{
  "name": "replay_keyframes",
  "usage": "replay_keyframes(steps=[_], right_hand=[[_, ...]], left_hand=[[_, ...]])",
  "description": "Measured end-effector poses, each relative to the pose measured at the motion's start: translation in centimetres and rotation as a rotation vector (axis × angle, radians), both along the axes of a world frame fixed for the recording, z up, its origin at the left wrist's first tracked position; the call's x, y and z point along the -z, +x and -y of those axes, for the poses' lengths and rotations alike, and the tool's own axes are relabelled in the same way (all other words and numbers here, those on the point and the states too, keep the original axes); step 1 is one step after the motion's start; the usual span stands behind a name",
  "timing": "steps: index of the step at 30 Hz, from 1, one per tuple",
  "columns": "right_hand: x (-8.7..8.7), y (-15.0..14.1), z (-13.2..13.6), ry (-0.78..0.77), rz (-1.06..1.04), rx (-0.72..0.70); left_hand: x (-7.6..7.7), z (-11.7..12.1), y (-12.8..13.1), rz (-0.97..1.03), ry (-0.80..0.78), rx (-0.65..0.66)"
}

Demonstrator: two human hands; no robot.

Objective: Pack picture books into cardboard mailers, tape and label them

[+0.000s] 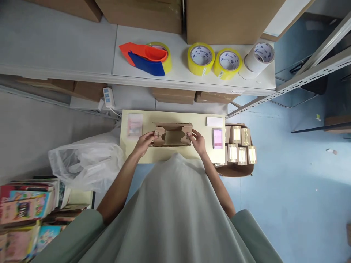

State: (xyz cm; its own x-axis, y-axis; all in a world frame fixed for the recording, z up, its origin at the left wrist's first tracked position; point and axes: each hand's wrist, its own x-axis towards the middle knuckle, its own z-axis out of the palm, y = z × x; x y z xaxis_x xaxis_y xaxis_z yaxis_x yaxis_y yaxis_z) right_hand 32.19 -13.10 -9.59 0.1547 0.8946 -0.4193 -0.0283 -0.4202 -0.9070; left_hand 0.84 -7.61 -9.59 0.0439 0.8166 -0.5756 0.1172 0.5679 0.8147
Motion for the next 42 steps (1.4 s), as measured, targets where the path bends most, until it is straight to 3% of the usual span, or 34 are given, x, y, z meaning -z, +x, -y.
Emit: replay_keyframes(steps=[9,18,25,30,34,37,42], right_hand=[[-0.7,0.1,0.6,0.064,-0.006,-0.041],[0.9,-0.9,1.2,0.025,0.076,-0.012],[0.3,0.6,2.3,0.021,0.133,0.015],[-1.8,2.5,4.3,0.049,0.204,0.021],[-3.7,3.0,5.5,0.098,0.222,-0.113],[-4.0,2.7,5.7,0.094,0.229,-0.24],[-3.3,2.0,5.2,0.094,0.212,-0.312]], left_hand=[[-0.2,1.3,0.2,0.095,0.045,-0.019],[0.6,1.8,-0.8,0.088,0.045,0.011],[-0.9,2.1,-1.1,0.023,0.194,0.04],[-3.4,3.2,-2.9,-0.038,0.24,0.136],[-4.8,4.5,-4.5,-0.051,0.256,0.357],[-4.8,5.1,-4.7,-0.119,0.273,0.486],[-3.6,5.0,-3.5,-0.183,0.336,0.475]])
